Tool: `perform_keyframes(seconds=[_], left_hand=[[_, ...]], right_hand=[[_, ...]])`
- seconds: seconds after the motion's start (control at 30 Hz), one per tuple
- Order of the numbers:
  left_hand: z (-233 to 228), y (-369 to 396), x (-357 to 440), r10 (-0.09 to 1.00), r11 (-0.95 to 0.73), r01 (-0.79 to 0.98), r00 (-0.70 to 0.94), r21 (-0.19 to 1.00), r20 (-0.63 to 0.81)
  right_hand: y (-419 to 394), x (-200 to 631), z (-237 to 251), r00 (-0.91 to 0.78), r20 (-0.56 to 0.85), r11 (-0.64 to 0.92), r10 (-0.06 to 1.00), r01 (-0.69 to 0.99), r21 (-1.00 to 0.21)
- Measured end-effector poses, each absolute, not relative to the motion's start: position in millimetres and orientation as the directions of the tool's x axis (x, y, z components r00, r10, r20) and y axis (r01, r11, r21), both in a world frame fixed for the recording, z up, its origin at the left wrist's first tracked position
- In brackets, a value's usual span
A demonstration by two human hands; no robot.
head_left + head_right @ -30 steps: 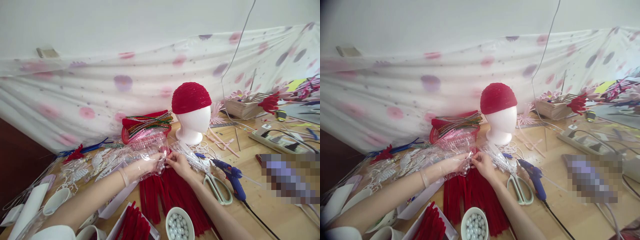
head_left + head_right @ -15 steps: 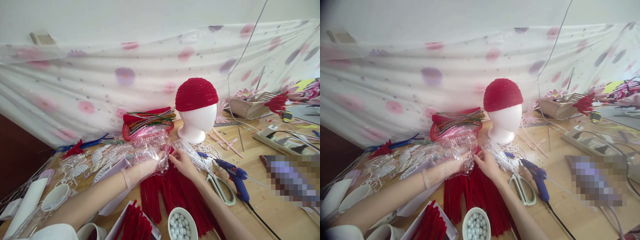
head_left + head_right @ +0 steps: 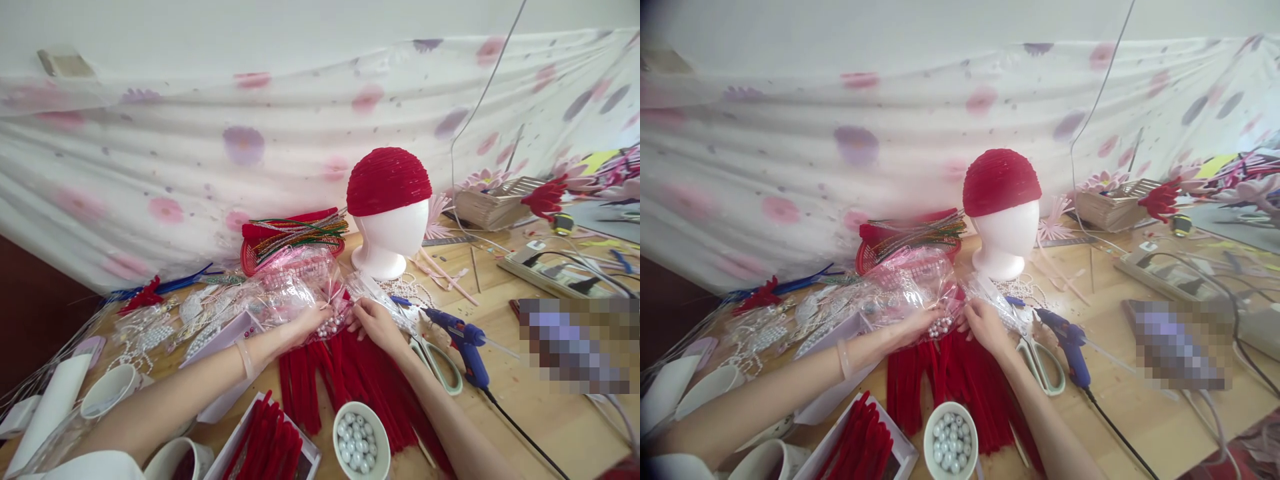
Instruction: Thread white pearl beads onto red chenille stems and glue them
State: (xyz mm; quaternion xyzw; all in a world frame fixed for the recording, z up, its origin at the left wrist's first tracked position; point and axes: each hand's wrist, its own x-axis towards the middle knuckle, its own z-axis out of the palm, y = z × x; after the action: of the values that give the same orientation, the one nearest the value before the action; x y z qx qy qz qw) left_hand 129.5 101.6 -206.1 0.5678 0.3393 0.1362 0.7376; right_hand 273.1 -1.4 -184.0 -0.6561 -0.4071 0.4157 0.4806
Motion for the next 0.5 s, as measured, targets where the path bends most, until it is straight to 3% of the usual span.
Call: perform_keyframes(seconds=[0.1,0.23,0.4,0.5], left_hand=[[-206,105,122,0.577,0.126,0.270,0.763,0.955,-0.292],[-206,109,118,0.547,-0.111,0.319,0.810,0.941,-0.210],[-206,111,114,0.483,-0.403,0.325,0.870,0.856,-0.102],[-205,104,112,0.470,-0.560,0.313,0.882,0.767,-0.017]], right_hand=[[0,270,-177,0.317,-0.244,-0.269,0.917,0.038,-0.962],[-6,271,-163,0.244,-0.318,-0.335,0.916,0.030,-0.942],[-16,272,-151,0.049,-0.480,-0.482,0.876,0.116,-0.868],[-15,267,-151,0.030,-0.543,-0.542,0.839,0.136,-0.829]])
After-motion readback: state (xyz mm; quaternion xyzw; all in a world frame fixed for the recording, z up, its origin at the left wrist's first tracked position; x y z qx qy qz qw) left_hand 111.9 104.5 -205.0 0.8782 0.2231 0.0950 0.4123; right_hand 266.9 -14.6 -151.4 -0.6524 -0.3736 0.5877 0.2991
